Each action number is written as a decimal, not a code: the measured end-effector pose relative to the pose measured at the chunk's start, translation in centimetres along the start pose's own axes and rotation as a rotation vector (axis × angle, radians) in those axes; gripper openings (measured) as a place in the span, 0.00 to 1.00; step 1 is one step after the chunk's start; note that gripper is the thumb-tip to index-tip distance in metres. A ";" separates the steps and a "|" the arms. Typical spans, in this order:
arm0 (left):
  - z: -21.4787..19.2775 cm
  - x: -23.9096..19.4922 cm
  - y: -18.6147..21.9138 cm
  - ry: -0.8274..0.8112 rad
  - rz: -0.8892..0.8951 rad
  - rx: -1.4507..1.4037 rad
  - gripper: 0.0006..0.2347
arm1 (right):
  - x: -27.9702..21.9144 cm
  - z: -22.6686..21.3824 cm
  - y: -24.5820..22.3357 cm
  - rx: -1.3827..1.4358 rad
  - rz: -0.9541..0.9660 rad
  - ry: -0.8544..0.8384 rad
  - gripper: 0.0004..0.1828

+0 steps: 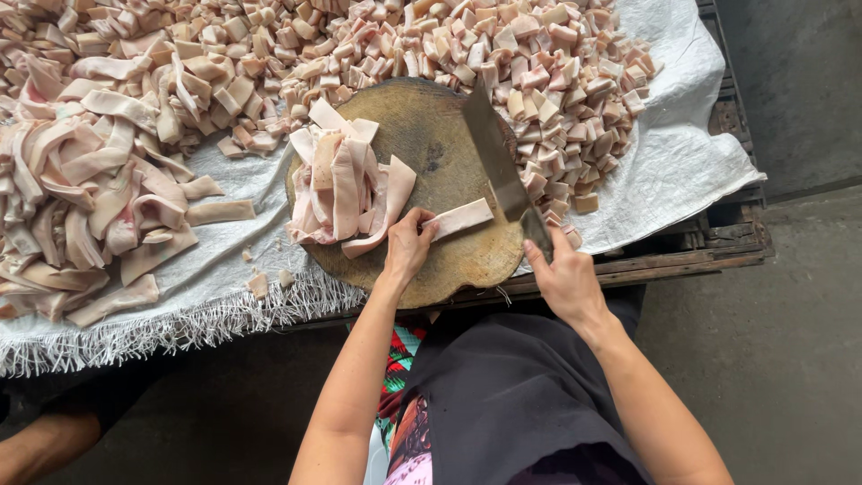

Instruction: The person uses a cleaver to chop large pieces of pork skin into small cubes on a wooden cutting board.

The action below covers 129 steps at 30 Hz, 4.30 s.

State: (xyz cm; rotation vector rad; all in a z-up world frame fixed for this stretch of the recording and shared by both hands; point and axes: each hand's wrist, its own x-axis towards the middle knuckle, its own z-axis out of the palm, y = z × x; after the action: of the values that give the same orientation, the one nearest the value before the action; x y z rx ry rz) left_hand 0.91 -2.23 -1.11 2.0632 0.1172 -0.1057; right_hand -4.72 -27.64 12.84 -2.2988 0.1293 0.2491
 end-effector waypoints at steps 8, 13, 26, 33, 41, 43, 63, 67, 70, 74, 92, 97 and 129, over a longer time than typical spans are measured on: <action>0.6 0.2 0.2 0.010 -0.015 0.011 0.11 | 0.6 5.0 3.2 -0.096 -0.111 0.063 0.20; 0.2 -0.2 0.3 -0.003 -0.030 0.006 0.11 | 0.8 4.8 4.5 -0.089 0.050 -0.097 0.21; 2.3 1.1 1.3 0.003 0.000 0.000 0.10 | 0.8 4.1 3.1 -0.027 -0.159 0.070 0.20; 2.4 1.0 0.7 0.020 0.073 0.035 0.10 | 1.2 3.0 2.9 0.060 0.265 -0.164 0.20; 3.8 1.8 1.9 -0.004 -0.063 -0.037 0.09 | -0.6 0.7 -0.1 0.092 -0.145 0.136 0.21; 3.9 2.0 1.4 0.027 0.000 -0.017 0.09 | -0.1 2.4 1.4 0.031 -0.041 0.050 0.21; 4.6 1.6 1.5 0.034 -0.015 -0.105 0.08 | -0.3 6.8 2.5 -0.142 -0.084 0.004 0.21; 5.3 1.9 0.3 0.072 0.066 -0.024 0.08 | 0.2 7.3 4.5 -0.122 -0.070 -0.035 0.23; 5.3 1.9 0.0 0.060 0.076 0.012 0.07 | 0.6 4.4 2.2 0.049 0.080 -0.103 0.21; 4.6 1.2 0.6 0.049 0.051 -0.023 0.08 | -1.1 1.8 -1.0 0.143 0.136 -0.078 0.20; 3.0 -6.6 -0.5 0.273 0.500 0.772 0.20 | -4.3 3.6 6.4 -0.104 0.097 -0.043 0.21; -1.1 -7.4 0.4 0.115 0.166 0.663 0.16 | -3.5 3.3 6.0 -0.084 0.117 -0.066 0.21; -5.9 2.7 1.6 -0.171 -0.292 -0.002 0.12 | -3.9 2.6 5.8 -0.117 0.127 -0.040 0.22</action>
State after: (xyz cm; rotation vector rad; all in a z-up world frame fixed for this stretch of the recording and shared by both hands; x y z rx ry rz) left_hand 3.96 2.31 2.78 2.0143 0.3123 -0.4601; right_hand -9.91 -29.64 7.81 -2.4029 0.2465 0.3763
